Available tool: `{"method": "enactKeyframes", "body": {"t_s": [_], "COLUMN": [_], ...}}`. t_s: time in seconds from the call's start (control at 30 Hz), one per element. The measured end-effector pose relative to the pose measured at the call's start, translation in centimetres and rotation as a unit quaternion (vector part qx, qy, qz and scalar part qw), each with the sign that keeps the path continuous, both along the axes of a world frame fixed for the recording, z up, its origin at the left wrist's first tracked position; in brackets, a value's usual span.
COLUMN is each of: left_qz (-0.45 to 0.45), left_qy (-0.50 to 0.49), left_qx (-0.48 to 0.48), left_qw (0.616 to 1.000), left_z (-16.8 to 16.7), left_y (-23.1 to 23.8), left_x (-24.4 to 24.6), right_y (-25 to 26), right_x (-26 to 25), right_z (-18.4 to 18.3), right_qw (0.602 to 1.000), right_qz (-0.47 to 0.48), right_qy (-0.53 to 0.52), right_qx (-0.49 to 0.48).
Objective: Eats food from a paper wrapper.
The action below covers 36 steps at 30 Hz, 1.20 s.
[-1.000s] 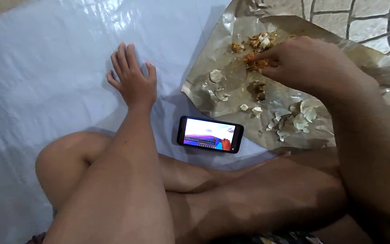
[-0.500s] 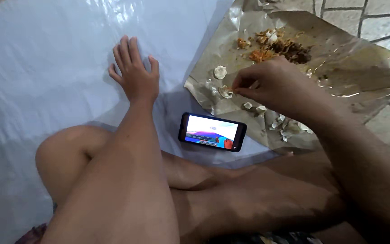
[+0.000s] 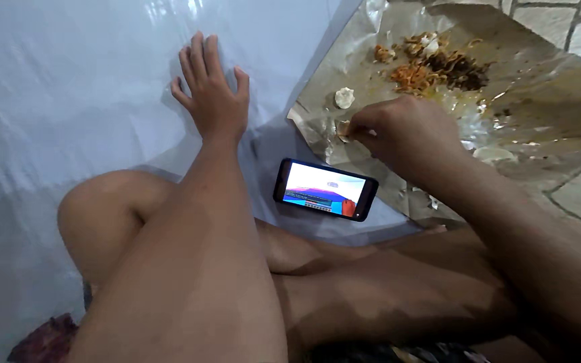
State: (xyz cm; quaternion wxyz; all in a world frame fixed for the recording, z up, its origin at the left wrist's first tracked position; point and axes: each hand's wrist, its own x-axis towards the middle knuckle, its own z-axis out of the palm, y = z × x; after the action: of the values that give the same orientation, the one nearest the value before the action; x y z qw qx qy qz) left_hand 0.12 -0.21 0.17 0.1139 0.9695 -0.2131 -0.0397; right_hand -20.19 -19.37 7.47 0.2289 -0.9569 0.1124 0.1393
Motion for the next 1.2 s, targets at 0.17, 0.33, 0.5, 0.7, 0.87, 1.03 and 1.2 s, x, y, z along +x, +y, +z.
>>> {"method": "enactKeyframes", "body": {"t_s": [0.17,0.33,0.5,0.7,0.87,1.03,1.2], "left_qz": [-0.001,0.002,-0.005,-0.003,-0.002,0.000,-0.015], "left_qy": [-0.007,0.001,-0.005,-0.015,-0.008,-0.009,-0.032], "left_qx": [0.000,0.002,-0.002,0.000,-0.006,-0.007,0.002], "left_qw": [1.000,1.000,1.000,1.000,1.000,1.000,0.999], "left_z": [0.0,0.2,0.1,-0.1,0.0,-0.1,-1.1], "left_y": [-0.1,-0.1,0.0,0.0,0.0,0.0,0.5], "left_x": [0.0,0.1,0.0,0.0,0.0,0.0,0.7], "right_y": [-0.1,-0.5,-0.6,-0.2,0.5,1.4,1.7], "right_x": [0.4,0.4,0.2,0.3,0.3,-0.4,-1.4], "right_z": [-0.7,-1.7,-1.7,-1.3,-1.2,-2.0,-2.8], "right_qw": [0.999,0.996,0.996,0.995,0.996,0.996,0.990], "right_qz": [0.001,0.017,0.026,-0.029,-0.059,-0.048,-0.034], "right_qy": [-0.020,-0.026,-0.015,-0.010,-0.017,-0.071,-0.136], "right_qx": [0.046,0.089,0.083,0.096,0.067,0.029,-0.003]}}
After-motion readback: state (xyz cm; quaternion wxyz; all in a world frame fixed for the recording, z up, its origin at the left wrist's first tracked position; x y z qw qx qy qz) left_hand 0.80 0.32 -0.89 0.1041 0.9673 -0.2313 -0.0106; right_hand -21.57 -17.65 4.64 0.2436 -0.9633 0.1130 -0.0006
